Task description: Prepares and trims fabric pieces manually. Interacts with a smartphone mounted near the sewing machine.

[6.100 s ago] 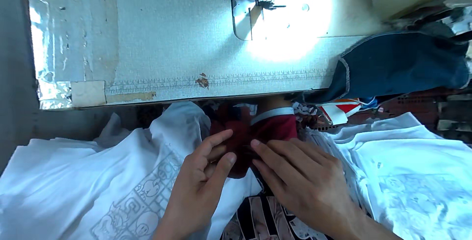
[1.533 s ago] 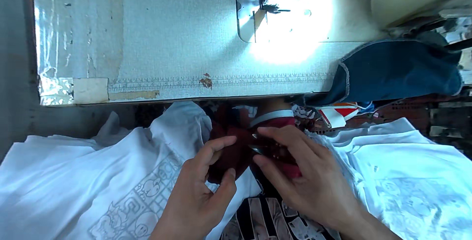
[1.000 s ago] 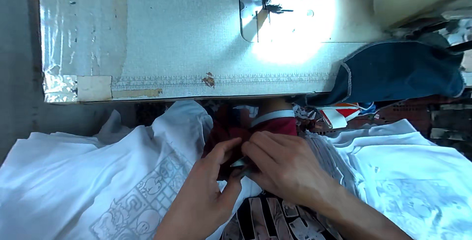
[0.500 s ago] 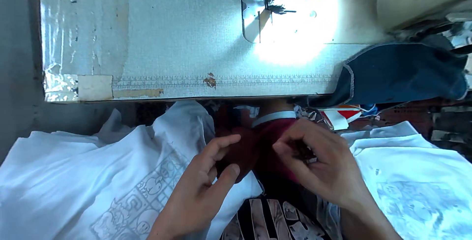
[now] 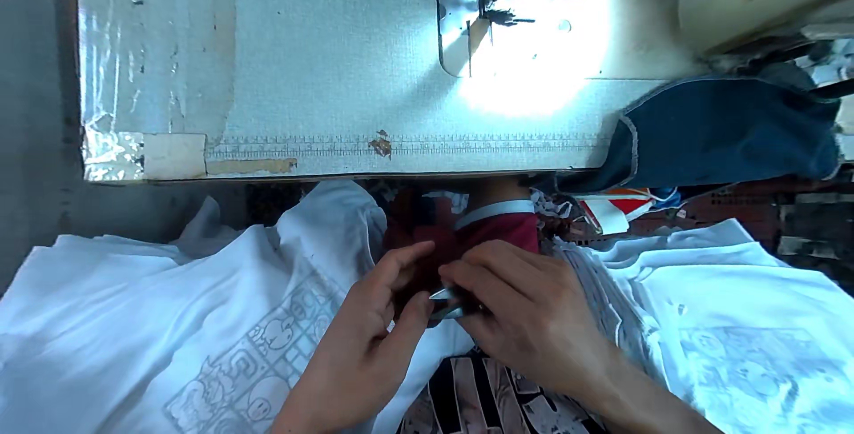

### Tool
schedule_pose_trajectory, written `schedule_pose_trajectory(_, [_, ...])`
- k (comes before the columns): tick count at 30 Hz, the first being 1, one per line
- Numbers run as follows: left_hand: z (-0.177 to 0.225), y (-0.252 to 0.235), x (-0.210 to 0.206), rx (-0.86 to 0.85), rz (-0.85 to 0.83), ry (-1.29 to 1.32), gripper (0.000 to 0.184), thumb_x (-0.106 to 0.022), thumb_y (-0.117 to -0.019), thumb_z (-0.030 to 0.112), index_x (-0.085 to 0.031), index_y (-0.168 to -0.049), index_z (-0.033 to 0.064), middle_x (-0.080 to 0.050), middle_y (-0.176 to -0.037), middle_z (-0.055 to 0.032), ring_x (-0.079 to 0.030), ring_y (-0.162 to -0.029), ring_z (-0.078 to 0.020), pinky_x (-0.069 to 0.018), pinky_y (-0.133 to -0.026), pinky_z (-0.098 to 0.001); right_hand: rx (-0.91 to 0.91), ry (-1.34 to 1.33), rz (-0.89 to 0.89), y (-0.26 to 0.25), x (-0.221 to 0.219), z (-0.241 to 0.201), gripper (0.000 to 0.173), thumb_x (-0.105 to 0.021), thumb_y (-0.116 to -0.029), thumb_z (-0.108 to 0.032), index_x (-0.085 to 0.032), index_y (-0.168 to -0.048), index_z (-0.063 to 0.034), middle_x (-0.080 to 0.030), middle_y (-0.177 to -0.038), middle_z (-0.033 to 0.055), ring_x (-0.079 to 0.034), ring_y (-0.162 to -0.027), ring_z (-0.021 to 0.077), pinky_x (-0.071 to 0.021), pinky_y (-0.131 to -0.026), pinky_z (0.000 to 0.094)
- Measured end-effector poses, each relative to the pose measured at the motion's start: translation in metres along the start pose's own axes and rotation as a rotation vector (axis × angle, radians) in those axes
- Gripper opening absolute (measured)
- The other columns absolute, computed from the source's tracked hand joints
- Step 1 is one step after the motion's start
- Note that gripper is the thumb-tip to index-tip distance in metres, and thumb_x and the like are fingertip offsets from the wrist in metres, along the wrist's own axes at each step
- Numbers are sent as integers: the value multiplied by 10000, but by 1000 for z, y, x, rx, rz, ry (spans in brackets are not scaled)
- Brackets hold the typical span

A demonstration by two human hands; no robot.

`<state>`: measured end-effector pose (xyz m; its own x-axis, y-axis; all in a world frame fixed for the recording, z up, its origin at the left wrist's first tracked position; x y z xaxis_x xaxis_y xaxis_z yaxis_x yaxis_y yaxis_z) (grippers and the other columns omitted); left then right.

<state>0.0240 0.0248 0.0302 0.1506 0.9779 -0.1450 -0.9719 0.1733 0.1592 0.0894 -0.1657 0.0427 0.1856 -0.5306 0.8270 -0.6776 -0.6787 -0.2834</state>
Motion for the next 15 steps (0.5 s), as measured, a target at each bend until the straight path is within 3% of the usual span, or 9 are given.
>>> schedule_pose_trajectory(5, [0, -1, -2, 18, 1, 24, 397, -451, -1047, 52, -452, -1428, -60, -659, -1305, -88, -685, -1117, -117, -612, -898, -274, 23, 165, -17, -4, -3, -1, 199, -626, -954, -270, -664, -937, -75, -614, -800, 65, -587, -656, 177, -409, -497, 277])
schedule_pose_trajectory(13, [-2, -1, -7, 51, 48, 14, 389, -451, -1040, 46, -482, -1414, -57, -676, -1285, -93, -690, -1111, -129, -605, -922, -290, 3, 112, -9, 3, -9, -1, 150, -599, -956, -196, -650, -942, -56, -595, -800, 70, -565, -637, 161, -403, -485, 254])
schedule_pose_trajectory(15, [-3, -1, -7, 52, 37, -13, 390, -444, -1038, 39, -485, -1415, -55, -678, -1290, -95, -684, -1128, -128, -596, -940, -289, -32, 22, 2, 3, -12, 8, 136, -598, -952, -171, -647, -932, -46, -606, -792, 80, -578, -629, 156, -448, -492, 256])
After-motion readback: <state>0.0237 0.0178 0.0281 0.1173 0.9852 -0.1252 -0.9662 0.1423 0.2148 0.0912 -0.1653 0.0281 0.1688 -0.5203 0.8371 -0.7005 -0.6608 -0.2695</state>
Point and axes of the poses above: each hand's wrist, its own y-axis away from the middle knuckle, its own x-axis out of the back of the hand, z = x × y, the point moved 1 cm from there along -y, towards the middle knuckle
